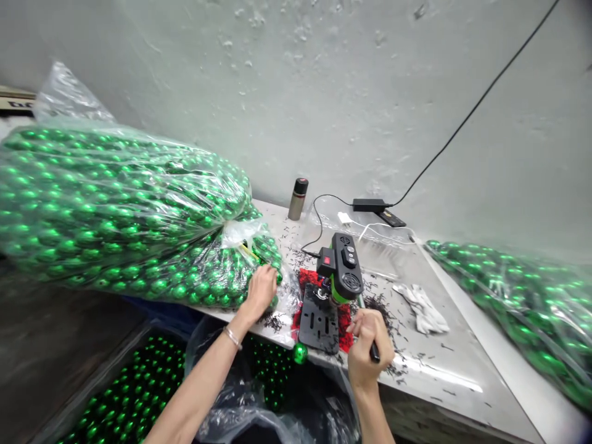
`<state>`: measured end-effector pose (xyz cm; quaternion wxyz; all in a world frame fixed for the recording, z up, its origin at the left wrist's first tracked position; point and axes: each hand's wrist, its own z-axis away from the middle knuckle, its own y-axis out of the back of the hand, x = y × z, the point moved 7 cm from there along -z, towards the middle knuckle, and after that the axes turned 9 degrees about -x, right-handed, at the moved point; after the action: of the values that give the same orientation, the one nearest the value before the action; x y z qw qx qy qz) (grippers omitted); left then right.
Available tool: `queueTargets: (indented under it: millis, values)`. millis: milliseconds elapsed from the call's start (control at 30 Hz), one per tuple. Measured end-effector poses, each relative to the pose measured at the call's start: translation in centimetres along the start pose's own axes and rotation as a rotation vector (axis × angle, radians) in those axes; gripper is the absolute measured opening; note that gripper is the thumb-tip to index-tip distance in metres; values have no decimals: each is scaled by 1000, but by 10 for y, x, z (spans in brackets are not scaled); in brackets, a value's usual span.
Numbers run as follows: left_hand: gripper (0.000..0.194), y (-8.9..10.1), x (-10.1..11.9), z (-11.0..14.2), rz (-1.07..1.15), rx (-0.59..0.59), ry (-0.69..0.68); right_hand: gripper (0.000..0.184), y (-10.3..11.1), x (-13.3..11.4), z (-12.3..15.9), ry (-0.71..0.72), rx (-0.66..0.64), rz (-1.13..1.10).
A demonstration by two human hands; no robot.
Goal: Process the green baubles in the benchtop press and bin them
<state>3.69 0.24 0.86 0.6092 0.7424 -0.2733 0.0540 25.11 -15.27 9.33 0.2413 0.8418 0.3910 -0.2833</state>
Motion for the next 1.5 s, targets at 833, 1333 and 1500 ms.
queueTargets:
  millis: [833,1333,1500]
  values:
    - [32,-13,-7,0,1359,-315,296,30,-1,1,4,32,-4,1]
    - [41,-77,68,41,803,-327,63,32,1,-9,-10,9,-44,43]
    - [38,-70,75,41,583,-240,-85,30,0,-6,-6,0,-42,64]
